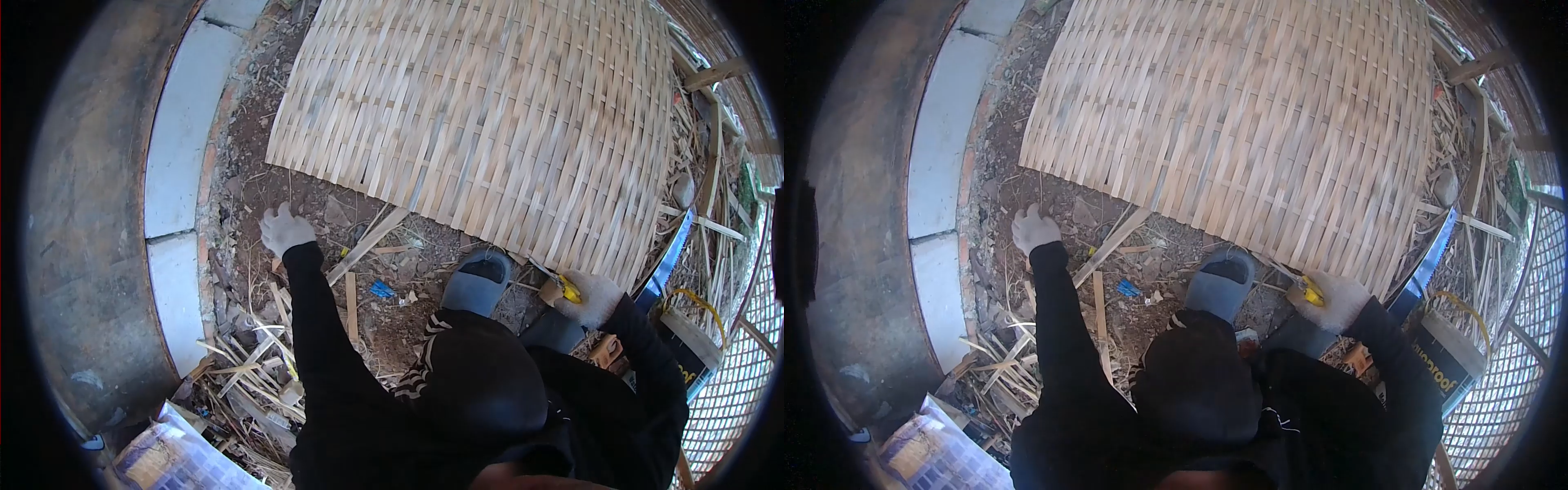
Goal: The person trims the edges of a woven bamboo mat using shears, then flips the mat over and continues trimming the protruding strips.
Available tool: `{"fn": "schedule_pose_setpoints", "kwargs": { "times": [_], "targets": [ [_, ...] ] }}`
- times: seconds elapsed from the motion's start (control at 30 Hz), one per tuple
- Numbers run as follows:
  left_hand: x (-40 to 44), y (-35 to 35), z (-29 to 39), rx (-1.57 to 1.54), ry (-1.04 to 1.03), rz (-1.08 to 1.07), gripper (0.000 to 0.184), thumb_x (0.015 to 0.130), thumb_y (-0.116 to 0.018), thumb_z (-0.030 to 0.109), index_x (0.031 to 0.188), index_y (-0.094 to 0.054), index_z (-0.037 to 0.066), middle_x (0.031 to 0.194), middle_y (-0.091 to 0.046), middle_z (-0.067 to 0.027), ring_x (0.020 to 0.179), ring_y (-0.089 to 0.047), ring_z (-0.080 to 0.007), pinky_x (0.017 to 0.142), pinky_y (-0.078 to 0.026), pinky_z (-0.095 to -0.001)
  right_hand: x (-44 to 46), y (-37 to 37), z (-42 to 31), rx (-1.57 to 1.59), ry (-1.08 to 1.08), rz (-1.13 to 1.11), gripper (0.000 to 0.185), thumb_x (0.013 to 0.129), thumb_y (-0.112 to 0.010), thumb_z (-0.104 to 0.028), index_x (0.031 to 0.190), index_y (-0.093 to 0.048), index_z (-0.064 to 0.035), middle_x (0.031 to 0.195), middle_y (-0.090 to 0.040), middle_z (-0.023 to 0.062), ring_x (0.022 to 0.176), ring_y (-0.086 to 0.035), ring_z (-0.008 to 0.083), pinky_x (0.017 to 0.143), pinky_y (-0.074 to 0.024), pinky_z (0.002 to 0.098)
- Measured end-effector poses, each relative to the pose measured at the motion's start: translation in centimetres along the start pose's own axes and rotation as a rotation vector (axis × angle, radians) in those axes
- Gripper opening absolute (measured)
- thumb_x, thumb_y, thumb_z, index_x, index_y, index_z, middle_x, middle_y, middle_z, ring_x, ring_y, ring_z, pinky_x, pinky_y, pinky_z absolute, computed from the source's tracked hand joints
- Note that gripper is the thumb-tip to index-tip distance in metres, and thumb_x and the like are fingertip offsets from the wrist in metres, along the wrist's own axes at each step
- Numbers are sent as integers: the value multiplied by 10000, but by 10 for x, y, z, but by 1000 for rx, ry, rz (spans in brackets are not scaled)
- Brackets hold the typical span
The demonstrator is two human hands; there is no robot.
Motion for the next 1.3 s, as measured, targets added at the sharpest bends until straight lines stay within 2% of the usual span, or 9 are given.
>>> {"fn": "schedule_pose_setpoints", "kwargs": {
  "times": [0.27,0.5,0.57,0.77,0.9,0.93,0.97,1.0,1.3],
  "targets": [
    [2,-78,53,-674,105,-471,396,885,-654,361,1096,-721,33,977,-702,-216,957,-670,-388,911,-523,-464,6,-8,-8,-46,90,12,432,923,-621,-464,1061,-618,-54,851,-691,232,845,-701,434,750,-557,491],
    [-11,-67,-1,-565,107,-218,207,913,-581,207,891,-658,16,884,-661,-261,880,-628,-455,812,-489,-539,-4,-8,7,-4,21,10,578,884,-682,-460,1250,-603,-20,965,-698,264,940,-692,441,829,-554,474],
    [-22,-87,-57,-405,212,-343,237,902,-607,233,1014,-671,34,1021,-663,-253,990,-616,-439,881,-490,-520,-4,-11,13,37,14,13,529,891,-663,-463,1194,-615,-32,955,-696,261,943,-688,442,832,-546,480],
    [-21,30,-39,53,198,19,470,881,-650,277,1278,-614,27,1372,-543,-230,1275,-495,-420,1067,-427,-498,7,-15,9,16,4,-65,505,907,-644,-458,1185,-627,-36,954,-701,246,962,-689,428,848,-537,480],
    [-46,-19,39,-809,196,-330,485,909,-647,261,1316,-560,14,1167,-653,-232,1082,-644,-387,958,-512,-450,18,-17,8,89,53,-126,485,927,-647,-424,1227,-625,-43,953,-714,202,943,-706,366,832,-536,434],
    [-74,-47,73,-1339,506,-774,438,944,-633,294,1267,-579,2,1037,-679,-183,933,-700,-329,823,-561,-407,18,-17,8,175,31,-131,478,931,-651,-413,1236,-624,-47,944,-715,180,932,-704,336,835,-532,417],
    [-96,-49,105,-1533,747,-888,416,980,-609,326,1246,-587,7,1023,-672,-136,902,-712,-277,752,-576,-368,17,-17,8,263,7,-129,470,935,-656,-403,1245,-623,-50,936,-715,159,922,-702,306,837,-528,400],
    [-122,-79,129,-1633,888,-1126,446,998,-592,358,1280,-572,13,1113,-653,-142,979,-707,-299,823,-575,-404,15,-16,11,353,-17,-122,464,939,-661,-392,1253,-623,-54,928,-716,138,912,-700,277,840,-524,384],
    [-118,-71,162,-1758,1150,-915,380,988,-655,312,1246,-579,44,1152,-598,-101,976,-592,-245,972,-492,-433,-6,-32,49,424,-24,-12,487,952,-663,-377,1309,-592,-52,1048,-689,137,999,-654,248,894,-505,381]
  ]
}}
Point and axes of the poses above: each hand's wrist, its own x-axis towards the middle knuckle, its own y-axis out of the back of the hand, z = x × y, the point moved 8 cm from there along x, towards the middle knuckle
